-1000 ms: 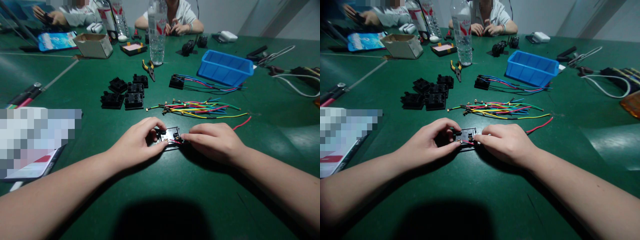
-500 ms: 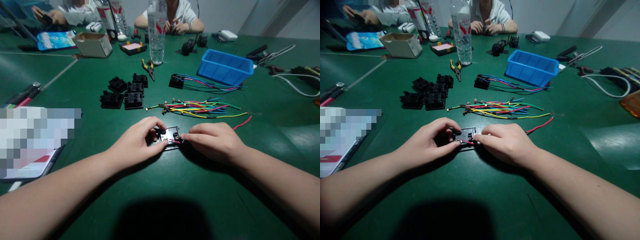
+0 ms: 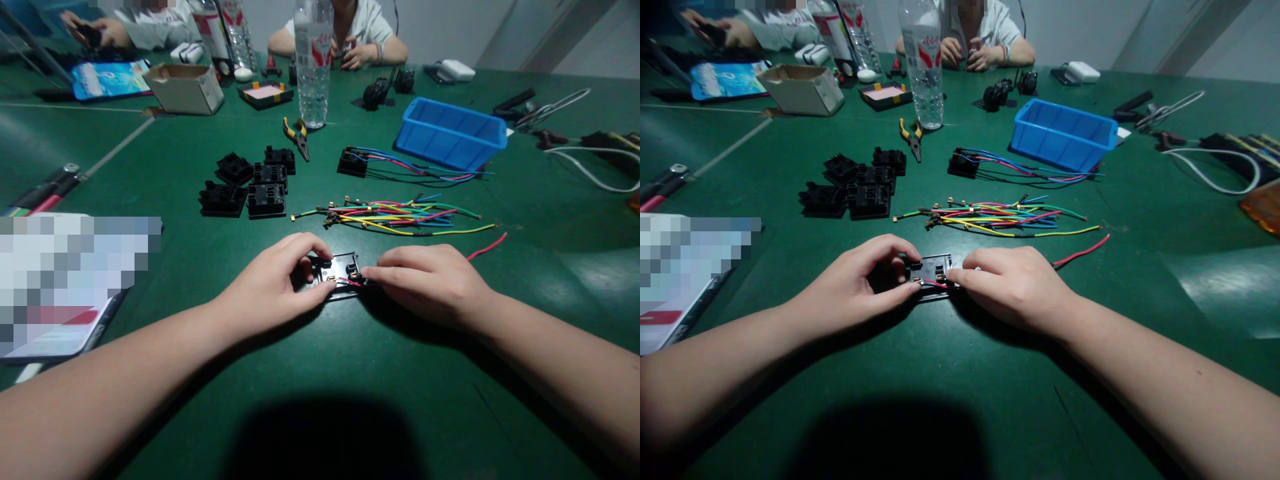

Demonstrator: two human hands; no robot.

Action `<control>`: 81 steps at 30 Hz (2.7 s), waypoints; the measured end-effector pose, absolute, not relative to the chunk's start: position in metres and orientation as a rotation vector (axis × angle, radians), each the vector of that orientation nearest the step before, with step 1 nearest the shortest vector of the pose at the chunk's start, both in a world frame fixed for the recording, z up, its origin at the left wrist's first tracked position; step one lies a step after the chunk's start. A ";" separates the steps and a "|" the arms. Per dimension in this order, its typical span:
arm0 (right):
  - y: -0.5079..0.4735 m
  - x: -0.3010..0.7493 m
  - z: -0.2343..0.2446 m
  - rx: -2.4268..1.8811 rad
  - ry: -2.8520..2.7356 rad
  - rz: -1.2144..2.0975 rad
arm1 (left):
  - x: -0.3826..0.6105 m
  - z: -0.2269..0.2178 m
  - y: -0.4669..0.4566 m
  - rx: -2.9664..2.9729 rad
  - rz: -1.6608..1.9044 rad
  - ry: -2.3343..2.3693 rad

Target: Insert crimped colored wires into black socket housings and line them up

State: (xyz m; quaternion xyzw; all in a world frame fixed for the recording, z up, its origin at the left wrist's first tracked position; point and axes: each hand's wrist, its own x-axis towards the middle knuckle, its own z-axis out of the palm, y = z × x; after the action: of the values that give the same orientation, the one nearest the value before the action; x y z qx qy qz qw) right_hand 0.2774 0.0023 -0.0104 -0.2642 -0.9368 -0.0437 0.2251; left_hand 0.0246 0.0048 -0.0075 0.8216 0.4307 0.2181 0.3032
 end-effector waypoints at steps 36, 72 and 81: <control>0.001 0.273 -0.012 -0.689 -2.635 -0.147 | 0.024 -0.008 0.004 2.181 0.563 1.138; 0.002 0.277 -0.012 -0.664 -2.581 -0.131 | 0.023 -0.009 0.004 2.184 0.589 1.104; 0.001 0.278 -0.015 -0.680 -2.580 -0.034 | 0.024 -0.010 0.005 2.187 0.602 1.109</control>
State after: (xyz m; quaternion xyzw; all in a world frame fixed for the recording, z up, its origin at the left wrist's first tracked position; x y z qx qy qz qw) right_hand 0.2781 0.0014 -0.0145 -0.2477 -0.9400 -0.0124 0.2344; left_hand 0.0241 0.0050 -0.0097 0.8253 0.4186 0.2271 0.3033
